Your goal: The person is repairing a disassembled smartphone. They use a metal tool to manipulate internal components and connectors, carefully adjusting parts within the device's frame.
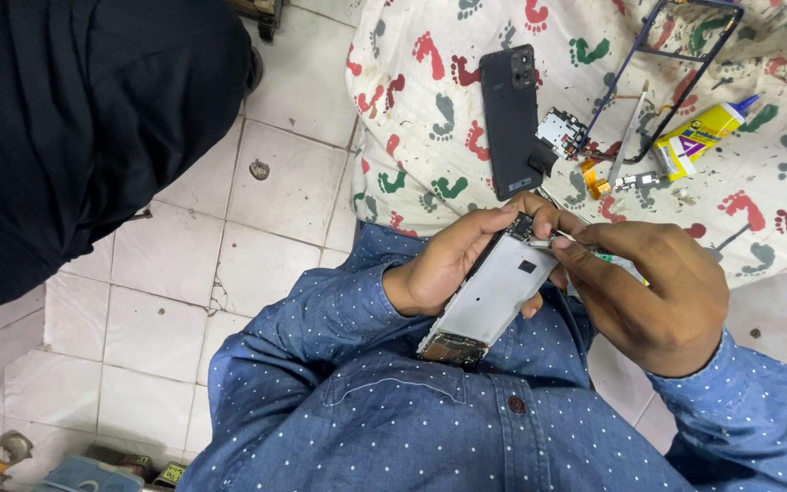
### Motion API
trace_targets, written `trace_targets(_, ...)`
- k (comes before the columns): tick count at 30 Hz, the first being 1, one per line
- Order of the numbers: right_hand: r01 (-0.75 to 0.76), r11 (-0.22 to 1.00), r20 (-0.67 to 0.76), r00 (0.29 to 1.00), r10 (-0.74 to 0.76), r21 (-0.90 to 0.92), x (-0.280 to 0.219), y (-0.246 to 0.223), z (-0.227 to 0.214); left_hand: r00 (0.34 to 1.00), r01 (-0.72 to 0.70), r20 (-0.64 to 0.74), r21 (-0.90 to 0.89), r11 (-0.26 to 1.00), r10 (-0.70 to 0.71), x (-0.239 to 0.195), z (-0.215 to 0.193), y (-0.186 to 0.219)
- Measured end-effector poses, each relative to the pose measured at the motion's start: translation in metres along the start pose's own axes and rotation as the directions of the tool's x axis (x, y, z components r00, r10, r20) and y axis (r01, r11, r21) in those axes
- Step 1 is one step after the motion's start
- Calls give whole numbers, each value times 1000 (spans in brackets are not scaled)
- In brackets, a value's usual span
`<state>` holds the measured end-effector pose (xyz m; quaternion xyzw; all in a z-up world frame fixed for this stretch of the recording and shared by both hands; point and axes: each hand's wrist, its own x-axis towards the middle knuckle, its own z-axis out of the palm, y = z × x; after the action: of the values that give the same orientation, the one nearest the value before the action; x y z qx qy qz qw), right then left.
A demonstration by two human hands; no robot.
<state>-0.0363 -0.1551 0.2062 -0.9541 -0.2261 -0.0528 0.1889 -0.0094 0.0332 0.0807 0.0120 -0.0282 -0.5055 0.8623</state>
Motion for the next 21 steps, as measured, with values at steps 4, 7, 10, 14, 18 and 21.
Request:
trace_targets(4, 1, 1000, 3, 1000, -1, 1, 0, 1, 2, 1000, 0, -10, 18, 1000, 1, -1, 0, 1)
trace_targets(7, -2, 1000, 4, 1000, 2, -2, -1, 1, 3, 1000, 2, -16, 25, 1000, -2, -1, 1, 2)
trace_targets(10, -12, 1000, 4, 1000, 12, -3, -1, 0, 3, 1000, 2, -21, 34, 999, -2, 0, 2, 3)
trace_targets(14, -33, 999, -5, 999, 33, 4, -3, 0, 5, 1000, 0, -25, 60, 998, 1, 0, 3, 4)
trace_targets(18, -39, 999, 3, 999, 39, 15, -4, 1, 5, 999, 13, -53, 62, 998, -10, 0, 4, 4)
trace_targets(21, -38, 999, 1, 999, 38, 11, -4, 1, 5, 998, 23, -67, 67, 998, -19, 1, 5, 5)
